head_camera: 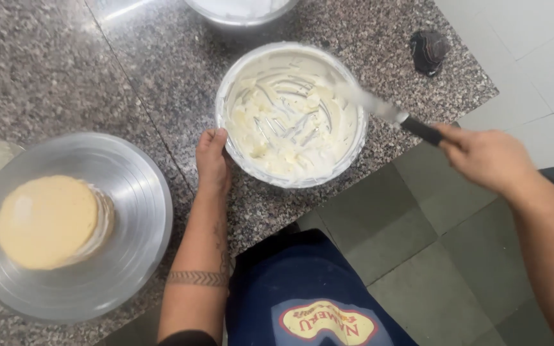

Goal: The person moves a cake from a board to a turntable and applies frosting from a bowl using a spatula. They spread the frosting over the top and sides of the cake while rotating the turntable, occasionally wiping the spatula with a cloth.

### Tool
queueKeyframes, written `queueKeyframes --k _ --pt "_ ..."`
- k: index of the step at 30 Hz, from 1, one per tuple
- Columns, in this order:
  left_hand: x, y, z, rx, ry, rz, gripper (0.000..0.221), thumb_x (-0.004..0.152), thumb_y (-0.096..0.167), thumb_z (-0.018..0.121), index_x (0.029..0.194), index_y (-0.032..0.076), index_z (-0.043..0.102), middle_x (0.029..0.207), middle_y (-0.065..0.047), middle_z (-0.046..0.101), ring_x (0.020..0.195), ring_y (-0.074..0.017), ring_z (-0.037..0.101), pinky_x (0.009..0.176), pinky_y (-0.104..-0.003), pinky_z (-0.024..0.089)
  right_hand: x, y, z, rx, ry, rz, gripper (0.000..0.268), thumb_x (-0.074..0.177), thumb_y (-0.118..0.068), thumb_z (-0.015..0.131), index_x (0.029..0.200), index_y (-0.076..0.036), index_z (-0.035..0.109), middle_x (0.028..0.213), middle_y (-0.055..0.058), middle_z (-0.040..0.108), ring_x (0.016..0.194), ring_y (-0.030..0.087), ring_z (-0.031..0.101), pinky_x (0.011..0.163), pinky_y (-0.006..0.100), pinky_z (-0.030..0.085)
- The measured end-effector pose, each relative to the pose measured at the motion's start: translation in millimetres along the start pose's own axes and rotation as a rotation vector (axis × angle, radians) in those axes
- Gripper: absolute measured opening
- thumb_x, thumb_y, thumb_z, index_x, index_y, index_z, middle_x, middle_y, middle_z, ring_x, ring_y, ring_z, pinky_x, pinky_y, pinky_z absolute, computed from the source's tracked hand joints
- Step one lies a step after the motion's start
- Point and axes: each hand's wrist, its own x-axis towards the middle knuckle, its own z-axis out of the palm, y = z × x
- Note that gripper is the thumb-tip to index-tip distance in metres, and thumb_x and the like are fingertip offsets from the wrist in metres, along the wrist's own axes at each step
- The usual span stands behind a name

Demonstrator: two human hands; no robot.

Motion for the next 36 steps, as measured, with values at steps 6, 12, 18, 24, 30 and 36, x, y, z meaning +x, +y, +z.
queueKeyframes --k 6,12,18,24,30,36 --pt "-63.5 -6.3 13.8 -0.06 0.088 -0.065 0.011 0.103 0.015 0.057 0.103 0.005 0.056 0.098 -0.008 0.07 0.086 -0.0173 0.068 0.08 -0.033 0.057 -74.5 -59.2 -15.1 -0.04 -0.34 -0.002 0.046 0.096 -0.045 0.059 0.143 -0.045 0.056 0.061 0.014 0.065 0.055 0.027 0.066 0.063 0.041 0.055" --pt "-106.6 -21.0 32.5 0.065 0.006 -0.19 0.017 0.106 0.019 0.054 0.109 0.002 0.052 0.097 -0.014 0.07 0.086 -0.0243 0.071 0.081 -0.042 0.062 -71.4 -32.4 62.6 0.852 -0.499 0.106 0.044 0.098 -0.024 0.065 0.141 -0.03 0.068 0.07 0.008 0.064 0.067 0.015 0.057 0.065 0.034 0.048" --pt "-114.3 -24.3 31.1 0.06 -0.119 -0.239 0.027 0.105 0.021 0.053 0.123 0.001 0.054 0.111 -0.013 0.072 0.098 -0.024 0.072 0.089 -0.04 0.061 -77.6 -29.8 107.1 0.253 0.105 -0.322 0.059 0.087 -0.015 0.067 0.144 -0.03 0.057 0.085 0.008 0.057 0.081 0.025 0.06 0.074 0.038 0.051" --pt "-122.5 -28.7 -7.8 0.403 -0.279 -0.058 0.02 0.105 0.014 0.054 0.117 -0.002 0.059 0.111 -0.017 0.076 0.101 -0.0252 0.071 0.092 -0.04 0.057 -78.7 123.5 74.6 0.251 -0.296 -0.201 0.07 0.084 -0.015 0.073 0.148 -0.039 0.057 0.081 0.002 0.057 0.076 0.016 0.061 0.071 0.029 0.057" --pt "-155.9 -7.1 -38.7 1.246 -0.012 0.43 0.029 0.092 0.005 0.06 0.12 0.001 0.061 0.118 -0.019 0.065 0.112 -0.0399 0.063 0.099 -0.046 0.049 -3.4 75.5 59.6 0.998 -0.158 0.159 0.05 0.108 -0.01 0.054 0.157 -0.01 0.054 0.09 0.01 0.066 0.082 0.015 0.06 0.072 0.03 0.049" --pt "-166.9 5.3 -28.5 1.366 -0.059 0.614 0.036 0.084 0.003 0.065 0.119 0.001 0.059 0.125 -0.02 0.06 0.119 -0.0422 0.056 0.105 -0.051 0.044 92.3 -95.4 15.5 0.88 -0.092 0.036 0.05 0.101 -0.009 0.055 0.151 -0.007 0.059 0.082 0.006 0.063 0.069 0.014 0.056 0.063 0.03 0.046"
